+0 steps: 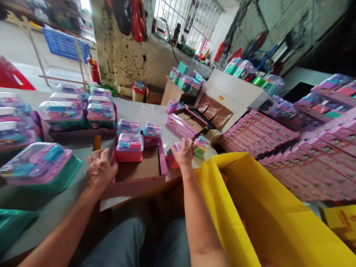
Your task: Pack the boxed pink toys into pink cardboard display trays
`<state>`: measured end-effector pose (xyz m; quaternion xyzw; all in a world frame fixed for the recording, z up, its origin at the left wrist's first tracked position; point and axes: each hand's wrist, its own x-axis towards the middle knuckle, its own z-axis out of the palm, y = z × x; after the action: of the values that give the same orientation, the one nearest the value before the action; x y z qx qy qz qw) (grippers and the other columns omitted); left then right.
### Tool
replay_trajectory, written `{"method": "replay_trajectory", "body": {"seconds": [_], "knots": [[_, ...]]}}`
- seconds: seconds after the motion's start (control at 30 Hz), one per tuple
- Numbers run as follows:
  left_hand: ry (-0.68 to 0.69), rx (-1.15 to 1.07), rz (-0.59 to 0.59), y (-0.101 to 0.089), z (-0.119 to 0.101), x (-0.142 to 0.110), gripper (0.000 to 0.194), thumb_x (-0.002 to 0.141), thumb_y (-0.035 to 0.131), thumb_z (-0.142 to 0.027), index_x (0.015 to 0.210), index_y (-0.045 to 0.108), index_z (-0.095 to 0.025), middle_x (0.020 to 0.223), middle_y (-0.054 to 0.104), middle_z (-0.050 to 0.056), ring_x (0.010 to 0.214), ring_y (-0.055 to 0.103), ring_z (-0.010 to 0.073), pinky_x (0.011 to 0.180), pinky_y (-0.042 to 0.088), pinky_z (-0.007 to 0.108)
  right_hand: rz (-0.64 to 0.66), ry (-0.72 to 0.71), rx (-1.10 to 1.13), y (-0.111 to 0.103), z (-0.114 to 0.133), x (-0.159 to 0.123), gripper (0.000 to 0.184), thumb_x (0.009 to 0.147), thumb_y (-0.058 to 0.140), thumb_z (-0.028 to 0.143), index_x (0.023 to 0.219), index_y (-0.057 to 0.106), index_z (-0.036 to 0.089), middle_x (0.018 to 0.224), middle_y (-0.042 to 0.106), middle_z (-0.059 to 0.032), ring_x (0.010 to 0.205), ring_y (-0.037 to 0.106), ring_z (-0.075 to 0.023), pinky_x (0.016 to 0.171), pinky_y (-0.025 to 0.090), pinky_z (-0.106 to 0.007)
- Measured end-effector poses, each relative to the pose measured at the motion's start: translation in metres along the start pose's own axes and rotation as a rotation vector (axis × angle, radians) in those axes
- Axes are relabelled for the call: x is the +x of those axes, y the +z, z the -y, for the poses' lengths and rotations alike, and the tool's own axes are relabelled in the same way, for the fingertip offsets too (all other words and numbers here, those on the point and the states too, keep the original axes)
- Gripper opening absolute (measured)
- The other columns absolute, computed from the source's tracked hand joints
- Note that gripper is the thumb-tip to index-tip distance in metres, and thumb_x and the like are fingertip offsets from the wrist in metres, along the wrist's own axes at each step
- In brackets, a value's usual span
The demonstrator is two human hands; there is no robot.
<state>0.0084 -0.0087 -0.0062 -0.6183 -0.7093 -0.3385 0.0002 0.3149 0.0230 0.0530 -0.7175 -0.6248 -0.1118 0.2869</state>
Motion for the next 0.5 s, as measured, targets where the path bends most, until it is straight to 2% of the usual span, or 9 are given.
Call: {"method": "replay_trajectory", "body": {"seconds": [0.07, 0.13, 0.2, 0.27, 0.33, 0.4, 0.43, 0.5], "knots": [[0.150, -0.047, -0.121, -0.009, -0.018, 0.002, 0.047, 0.089, 0.052, -0.025, 0.134, 0.055, -0.010, 0.138, 0.051, 0.021, 0.131, 0.046, 0.0364, 0.112, 0.038, 0.051, 0.176, 0.085, -0.060, -0.009, -0.018, 0.000, 0.080, 0.080, 0.076, 0.053, 0.144, 0.049, 0.014, 0.134, 0.054, -0.0228, 0.125, 0.053, -0.0365, 0.104, 0.043, -0.051], [0.290, -0.141, -0.127, -0.014, -0.044, 0.003, 0.040, 0.091, 0.051, -0.023, 0.130, 0.058, -0.015, 0.139, 0.052, 0.017, 0.132, 0.045, 0.0335, 0.113, 0.037, 0.050, 0.301, 0.121, -0.049, -0.011, -0.027, -0.003, 0.089, 0.081, 0.071, 0.061, 0.150, 0.041, 0.014, 0.129, 0.058, -0.0232, 0.120, 0.057, -0.0364, 0.099, 0.046, -0.047], [0.420, -0.258, -0.035, -0.012, -0.076, 0.001, 0.034, 0.092, 0.050, -0.020, 0.124, 0.061, -0.018, 0.130, 0.058, 0.013, 0.125, 0.050, 0.0293, 0.110, 0.043, 0.045, 0.307, 0.174, -0.006, -0.009, -0.032, -0.007, 0.091, 0.084, 0.062, 0.070, 0.151, 0.040, 0.014, 0.129, 0.058, -0.0256, 0.122, 0.057, -0.0384, 0.099, 0.046, -0.048], [0.516, -0.353, 0.140, -0.001, -0.109, -0.005, 0.035, 0.091, 0.055, -0.023, 0.126, 0.060, -0.018, 0.127, 0.060, 0.012, 0.120, 0.054, 0.0272, 0.107, 0.046, 0.042, 0.259, 0.225, 0.101, -0.004, -0.037, -0.008, 0.089, 0.088, 0.049, 0.075, 0.148, 0.044, 0.011, 0.131, 0.057, -0.0274, 0.125, 0.055, -0.0394, 0.102, 0.043, -0.050], [0.524, -0.404, 0.357, 0.018, -0.140, -0.015, 0.058, 0.085, 0.068, -0.033, 0.137, 0.051, -0.016, 0.134, 0.056, 0.015, 0.123, 0.053, 0.0295, 0.105, 0.047, 0.041, 0.200, 0.245, 0.263, 0.002, -0.046, -0.007, 0.086, 0.092, 0.033, 0.076, 0.142, 0.051, 0.009, 0.130, 0.059, -0.0263, 0.126, 0.055, -0.0368, 0.104, 0.042, -0.049], [0.449, -0.423, 0.526, 0.041, -0.164, -0.027, 0.090, 0.074, 0.080, -0.043, 0.147, 0.038, -0.011, 0.139, 0.052, 0.021, 0.127, 0.053, 0.0337, 0.104, 0.048, 0.043, 0.173, 0.240, 0.382, 0.007, -0.056, -0.005, 0.086, 0.093, 0.019, 0.077, 0.129, 0.061, 0.011, 0.122, 0.063, -0.0220, 0.122, 0.058, -0.0322, 0.103, 0.045, -0.046], [0.398, -0.432, 0.561, 0.052, -0.173, -0.033, 0.101, 0.070, 0.082, -0.045, 0.150, 0.032, -0.009, 0.139, 0.051, 0.023, 0.128, 0.052, 0.0354, 0.105, 0.047, 0.043, 0.177, 0.230, 0.413, 0.010, -0.062, -0.004, 0.087, 0.092, 0.014, 0.078, 0.120, 0.066, 0.013, 0.115, 0.066, -0.0193, 0.117, 0.060, -0.0299, 0.100, 0.047, -0.043], [0.306, -0.452, 0.554, 0.072, -0.186, -0.044, 0.112, 0.066, 0.085, -0.046, 0.152, 0.025, -0.005, 0.137, 0.051, 0.026, 0.129, 0.052, 0.0374, 0.107, 0.045, 0.045, 0.200, 0.203, 0.435, 0.012, -0.071, -0.006, 0.089, 0.089, 0.009, 0.082, 0.100, 0.070, 0.017, 0.098, 0.068, -0.0143, 0.103, 0.064, -0.0265, 0.093, 0.050, -0.040]]}}
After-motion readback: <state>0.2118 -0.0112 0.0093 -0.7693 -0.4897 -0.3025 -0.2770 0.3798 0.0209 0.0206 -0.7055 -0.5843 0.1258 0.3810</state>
